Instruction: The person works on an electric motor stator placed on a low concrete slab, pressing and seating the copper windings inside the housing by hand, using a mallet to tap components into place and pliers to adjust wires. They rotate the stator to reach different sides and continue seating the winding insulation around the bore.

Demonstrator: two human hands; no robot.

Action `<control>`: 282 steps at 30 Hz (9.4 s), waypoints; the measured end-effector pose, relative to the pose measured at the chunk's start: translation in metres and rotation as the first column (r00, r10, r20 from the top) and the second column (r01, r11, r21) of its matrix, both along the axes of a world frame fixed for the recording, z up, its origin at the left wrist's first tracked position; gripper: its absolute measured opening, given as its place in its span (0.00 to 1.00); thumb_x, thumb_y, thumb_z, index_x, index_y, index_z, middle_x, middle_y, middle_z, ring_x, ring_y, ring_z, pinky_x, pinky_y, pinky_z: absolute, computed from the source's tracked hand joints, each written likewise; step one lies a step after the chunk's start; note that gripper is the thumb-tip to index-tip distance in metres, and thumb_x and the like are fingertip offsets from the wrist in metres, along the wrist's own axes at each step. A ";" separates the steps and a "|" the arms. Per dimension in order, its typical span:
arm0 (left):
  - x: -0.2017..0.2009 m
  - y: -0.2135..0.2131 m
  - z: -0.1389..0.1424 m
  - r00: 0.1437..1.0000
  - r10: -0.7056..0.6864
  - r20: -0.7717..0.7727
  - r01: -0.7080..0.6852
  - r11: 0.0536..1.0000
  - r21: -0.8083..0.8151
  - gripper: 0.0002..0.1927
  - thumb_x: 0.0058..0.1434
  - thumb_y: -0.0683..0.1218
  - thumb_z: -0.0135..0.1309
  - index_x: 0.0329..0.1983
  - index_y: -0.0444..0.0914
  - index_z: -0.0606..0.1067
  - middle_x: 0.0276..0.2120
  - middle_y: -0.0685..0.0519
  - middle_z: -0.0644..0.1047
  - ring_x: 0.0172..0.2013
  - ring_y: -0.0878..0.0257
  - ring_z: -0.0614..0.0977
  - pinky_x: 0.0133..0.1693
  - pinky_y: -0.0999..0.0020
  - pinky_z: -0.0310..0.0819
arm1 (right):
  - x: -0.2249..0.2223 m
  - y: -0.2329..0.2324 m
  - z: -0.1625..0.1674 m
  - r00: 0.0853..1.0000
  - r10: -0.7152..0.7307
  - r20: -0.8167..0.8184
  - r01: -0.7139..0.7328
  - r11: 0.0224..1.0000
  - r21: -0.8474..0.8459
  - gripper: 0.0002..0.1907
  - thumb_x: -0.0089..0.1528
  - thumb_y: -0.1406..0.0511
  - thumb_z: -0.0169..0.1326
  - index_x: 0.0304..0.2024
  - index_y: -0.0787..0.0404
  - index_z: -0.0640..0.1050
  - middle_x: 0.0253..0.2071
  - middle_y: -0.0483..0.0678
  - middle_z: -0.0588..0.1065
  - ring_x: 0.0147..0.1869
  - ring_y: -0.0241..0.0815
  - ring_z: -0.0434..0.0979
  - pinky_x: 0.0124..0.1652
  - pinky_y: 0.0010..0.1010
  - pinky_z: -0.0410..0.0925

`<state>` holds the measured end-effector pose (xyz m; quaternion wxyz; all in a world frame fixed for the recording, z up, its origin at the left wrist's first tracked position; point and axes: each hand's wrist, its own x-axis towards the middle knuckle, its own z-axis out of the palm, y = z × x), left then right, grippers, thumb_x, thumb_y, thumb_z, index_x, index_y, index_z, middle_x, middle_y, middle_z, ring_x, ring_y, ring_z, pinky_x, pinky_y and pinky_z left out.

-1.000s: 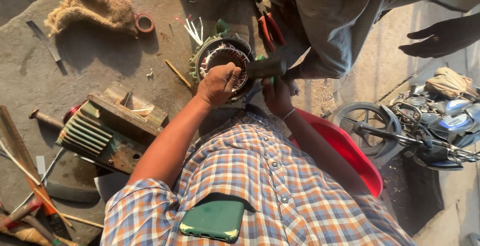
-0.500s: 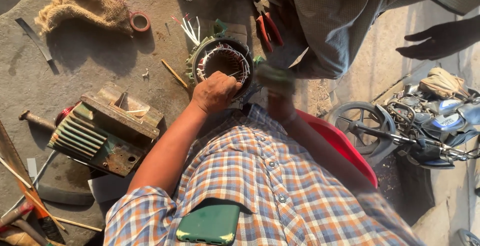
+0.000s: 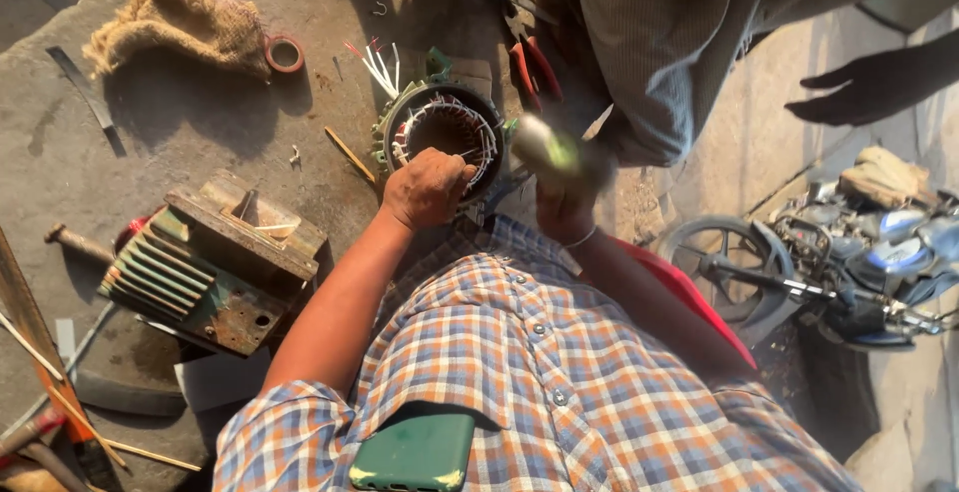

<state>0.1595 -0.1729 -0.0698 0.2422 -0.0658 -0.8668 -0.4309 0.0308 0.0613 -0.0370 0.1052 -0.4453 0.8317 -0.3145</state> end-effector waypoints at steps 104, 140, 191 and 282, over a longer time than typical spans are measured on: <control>-0.042 0.062 0.036 0.479 0.484 0.732 -0.122 0.863 -0.491 0.08 0.64 0.46 0.52 0.37 0.44 0.82 0.39 0.51 0.81 0.48 0.54 0.80 0.60 0.51 0.61 | -0.132 -0.051 0.009 0.813 0.579 0.067 -0.574 0.775 0.267 0.09 0.63 0.64 0.60 0.39 0.63 0.74 0.37 0.57 0.76 0.43 0.55 0.77 0.44 0.45 0.71; -0.061 0.044 -0.006 0.916 0.214 0.340 -0.304 -0.186 0.934 0.17 0.76 0.51 0.46 0.32 0.39 0.74 0.22 0.58 0.67 0.26 0.68 0.69 0.36 0.71 0.72 | -0.118 -0.067 0.019 0.892 0.247 0.380 -0.446 0.625 0.641 0.24 0.71 0.51 0.52 0.38 0.66 0.83 0.26 0.53 0.78 0.29 0.42 0.76 0.36 0.34 0.68; -0.089 0.060 -0.018 0.389 0.835 0.389 -0.880 0.212 0.425 0.22 0.76 0.54 0.43 0.31 0.36 0.69 0.22 0.49 0.72 0.23 0.60 0.73 0.29 0.63 0.68 | -0.166 -0.065 0.002 -0.041 -0.106 0.994 -0.146 0.984 0.099 0.15 0.72 0.62 0.42 0.29 0.54 0.63 0.24 0.42 0.61 0.26 0.36 0.60 0.27 0.30 0.58; -0.091 -0.049 0.027 0.900 -0.259 0.349 0.052 0.861 0.506 0.18 0.62 0.42 0.59 0.56 0.41 0.79 0.32 0.39 0.79 0.28 0.49 0.80 0.35 0.61 0.74 | 0.000 -0.076 0.029 0.806 -0.468 0.362 0.569 0.780 -0.259 0.05 0.65 0.72 0.62 0.43 0.65 0.81 0.37 0.42 0.81 0.39 0.25 0.76 0.39 0.19 0.68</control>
